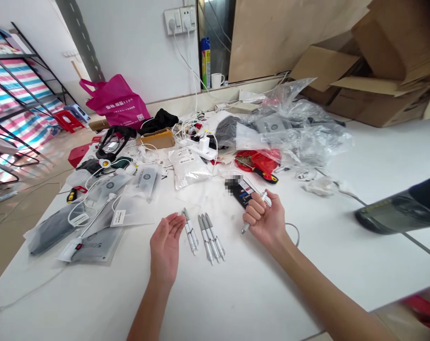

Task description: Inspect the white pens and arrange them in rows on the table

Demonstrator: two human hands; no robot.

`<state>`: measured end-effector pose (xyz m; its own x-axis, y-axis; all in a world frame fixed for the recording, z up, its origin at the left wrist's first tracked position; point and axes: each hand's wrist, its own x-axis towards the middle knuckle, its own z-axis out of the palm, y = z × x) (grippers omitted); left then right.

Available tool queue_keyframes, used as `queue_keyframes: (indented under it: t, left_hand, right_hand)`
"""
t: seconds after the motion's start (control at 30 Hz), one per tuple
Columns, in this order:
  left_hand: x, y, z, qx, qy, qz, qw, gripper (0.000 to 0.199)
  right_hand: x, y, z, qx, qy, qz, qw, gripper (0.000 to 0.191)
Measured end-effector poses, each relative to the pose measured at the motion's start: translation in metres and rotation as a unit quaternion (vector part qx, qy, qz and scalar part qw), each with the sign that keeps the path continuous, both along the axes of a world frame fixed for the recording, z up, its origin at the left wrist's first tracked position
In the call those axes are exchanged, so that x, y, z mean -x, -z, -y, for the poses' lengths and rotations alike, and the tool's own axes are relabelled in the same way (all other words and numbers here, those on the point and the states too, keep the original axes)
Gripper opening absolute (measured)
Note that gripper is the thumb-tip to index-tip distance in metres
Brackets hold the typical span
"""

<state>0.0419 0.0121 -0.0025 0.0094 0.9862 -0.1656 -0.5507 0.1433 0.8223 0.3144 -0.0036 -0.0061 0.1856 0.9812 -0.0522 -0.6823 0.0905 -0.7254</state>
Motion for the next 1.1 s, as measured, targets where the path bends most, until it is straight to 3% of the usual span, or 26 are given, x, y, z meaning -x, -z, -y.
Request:
queue_keyframes:
  t: [0.17,0.37,0.47,0.53,0.57,0.67,0.73,0.8,0.87,1.0,1.1]
  left_hand:
    - [0.0,0.0,-0.002,0.0,-0.016,-0.01,1.0,0.039]
    - [0.002,0.002,-0.004,-0.008,-0.029,-0.054,0.998,0.042]
    - [0.005,0.005,-0.007,-0.031,-0.042,-0.139,0.989,0.041]
    - [0.007,0.009,-0.009,-0.058,-0.044,-0.276,0.958,0.039]
    - [0.009,0.011,-0.01,-0.077,-0.038,-0.358,0.93,0.039]
    - [0.012,0.022,-0.012,-0.147,-0.005,-0.56,0.815,0.041]
    - [0.012,0.029,-0.012,-0.181,0.015,-0.622,0.762,0.04]
    - [0.01,0.034,-0.011,-0.193,0.031,-0.646,0.738,0.036]
    - [0.009,0.035,-0.009,-0.19,0.038,-0.659,0.727,0.032]
    - [0.007,0.03,-0.006,-0.164,0.036,-0.677,0.717,0.026]
    - [0.006,0.028,-0.005,-0.163,0.037,-0.685,0.709,0.024]
  right_hand:
    - [-0.013,0.007,0.0,-0.002,0.02,-0.086,0.996,0.051]
    - [-0.015,0.002,0.003,-0.024,-0.038,-0.2,0.979,0.052]
    - [-0.01,-0.005,0.002,-0.026,-0.039,-0.198,0.979,0.052]
    - [-0.004,-0.01,-0.003,-0.027,-0.023,-0.149,0.988,0.047]
    - [-0.001,-0.011,-0.006,-0.032,-0.011,-0.106,0.994,0.044]
    - [0.005,-0.009,-0.01,-0.062,0.058,0.122,0.989,0.042]
    - [0.006,-0.004,-0.004,-0.084,0.084,0.338,0.933,0.042]
    - [0.008,0.002,0.011,-0.11,0.034,0.533,0.838,0.035]
    - [0.013,0.008,0.03,-0.136,-0.036,0.658,0.74,0.032]
    - [0.028,0.02,0.06,-0.173,-0.085,0.779,0.597,0.047]
    - [0.036,0.025,0.065,-0.209,-0.085,0.811,0.54,0.065]
